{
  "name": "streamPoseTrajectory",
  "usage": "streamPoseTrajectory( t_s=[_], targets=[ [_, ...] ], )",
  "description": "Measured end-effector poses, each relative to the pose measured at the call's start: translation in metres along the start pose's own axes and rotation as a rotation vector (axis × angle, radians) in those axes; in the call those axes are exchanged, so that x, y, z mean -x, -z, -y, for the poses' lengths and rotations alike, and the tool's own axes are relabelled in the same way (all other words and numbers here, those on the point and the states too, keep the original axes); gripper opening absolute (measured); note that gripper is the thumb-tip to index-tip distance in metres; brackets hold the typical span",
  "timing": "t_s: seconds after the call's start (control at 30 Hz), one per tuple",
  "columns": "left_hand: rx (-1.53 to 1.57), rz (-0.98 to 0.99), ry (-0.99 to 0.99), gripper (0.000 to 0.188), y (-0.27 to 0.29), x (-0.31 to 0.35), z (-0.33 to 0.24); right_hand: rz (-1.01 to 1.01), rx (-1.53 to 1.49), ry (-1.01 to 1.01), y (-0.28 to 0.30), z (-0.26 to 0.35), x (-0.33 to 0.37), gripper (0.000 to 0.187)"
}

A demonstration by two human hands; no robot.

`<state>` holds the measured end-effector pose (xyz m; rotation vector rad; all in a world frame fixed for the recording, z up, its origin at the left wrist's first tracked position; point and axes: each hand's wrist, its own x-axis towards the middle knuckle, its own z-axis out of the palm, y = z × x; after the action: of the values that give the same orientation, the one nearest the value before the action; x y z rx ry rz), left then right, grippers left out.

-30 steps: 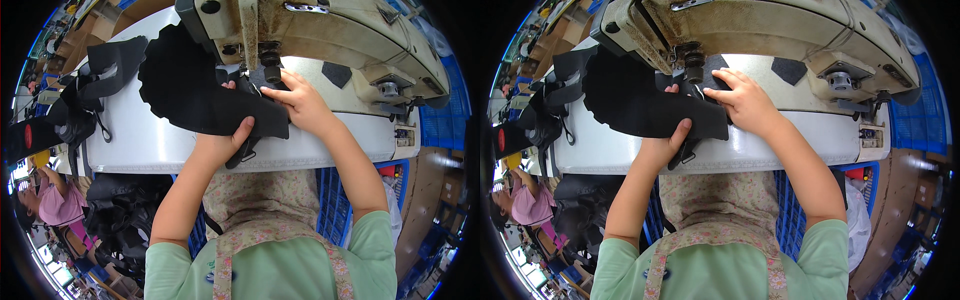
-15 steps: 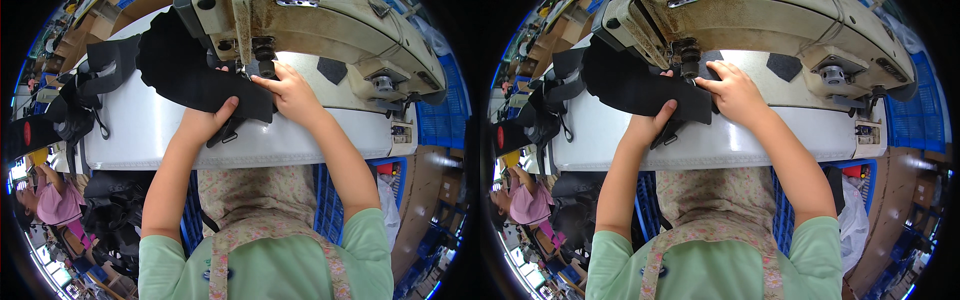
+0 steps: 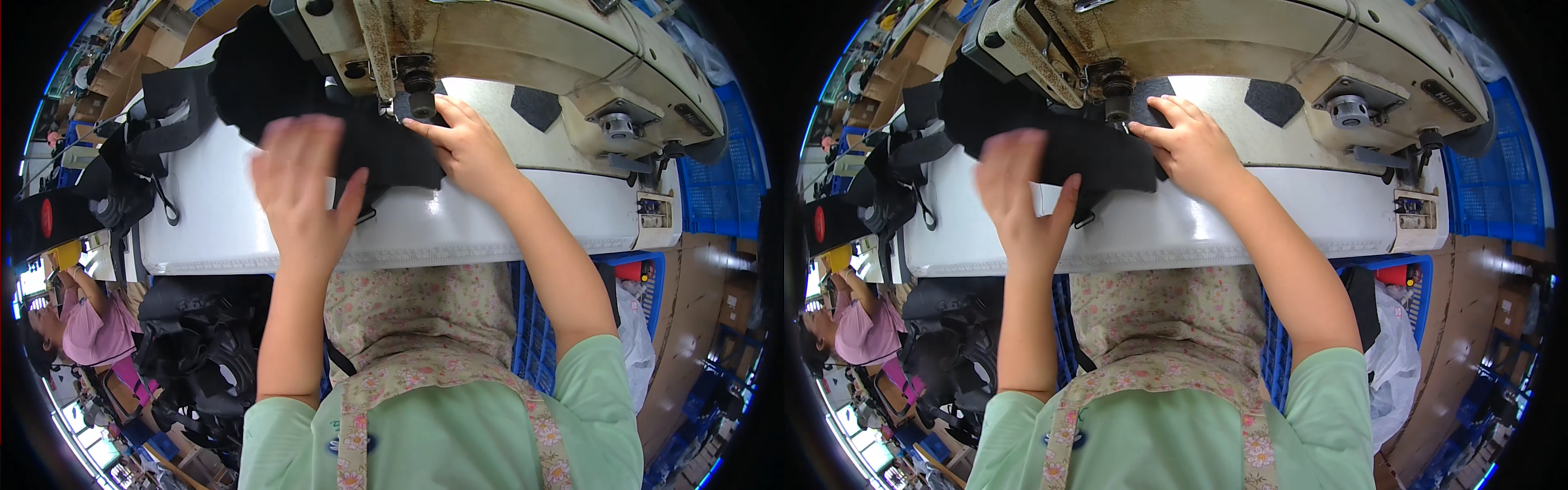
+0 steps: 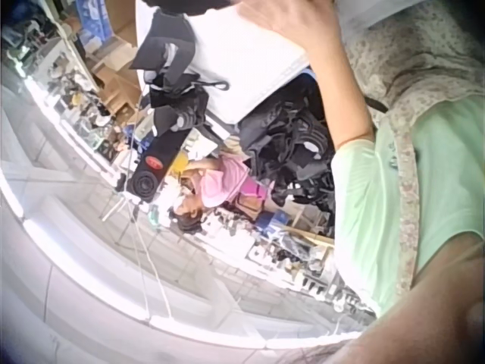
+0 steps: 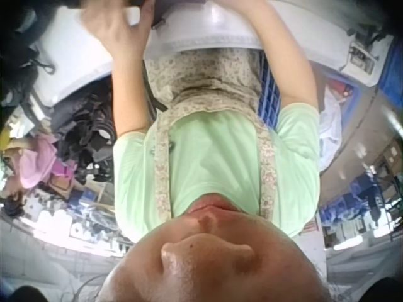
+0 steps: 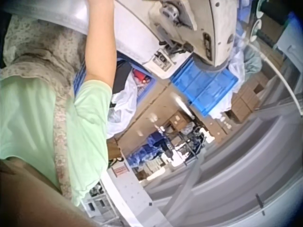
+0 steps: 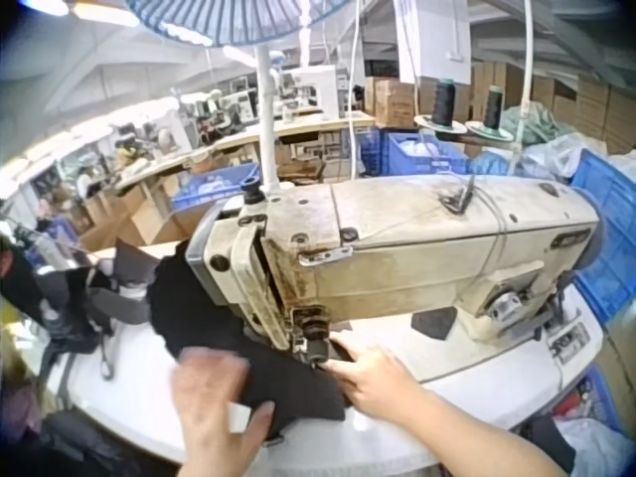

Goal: The person adjusts a sewing machine knob, stitches black fabric pieces together using the sewing machine, and trims threads from the sewn piece using snips.

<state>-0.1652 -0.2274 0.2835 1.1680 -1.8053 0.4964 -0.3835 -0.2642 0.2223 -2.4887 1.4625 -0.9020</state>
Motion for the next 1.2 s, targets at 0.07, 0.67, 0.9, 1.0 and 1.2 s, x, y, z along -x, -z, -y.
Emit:
streamPoseTrajectory(
  t_s=[0.07, 0.67, 0.9, 1.0, 1.2],
  targets=[
    [-0.085, 0.489, -0.197, 0.075, 0.013, -0.012, -0.005, 0.028, 0.001, 0.008, 0.002, 0.001, -0.001, 0.039],
    [0.270, 0.928, 0.062, 0.060, -0.021, -0.023, 0.002, 0.281, -0.151, 0.210, 0.029, -0.024, -0.014, 0.048],
    [0.250, 0.904, -0.084, 0.060, -0.024, -0.013, 0.002, 0.388, -0.694, -0.048, 0.027, -0.046, -0.042, 0.031],
    [0.052, 0.862, -0.170, 0.061, -0.032, -0.001, -0.015, 0.373, -0.639, -0.117, 0.023, -0.038, -0.040, 0.030],
    [-0.024, 0.943, -0.219, 0.060, -0.025, -0.004, -0.004, 0.161, -0.339, 0.085, 0.018, -0.013, -0.020, 0.028]
  ],
)
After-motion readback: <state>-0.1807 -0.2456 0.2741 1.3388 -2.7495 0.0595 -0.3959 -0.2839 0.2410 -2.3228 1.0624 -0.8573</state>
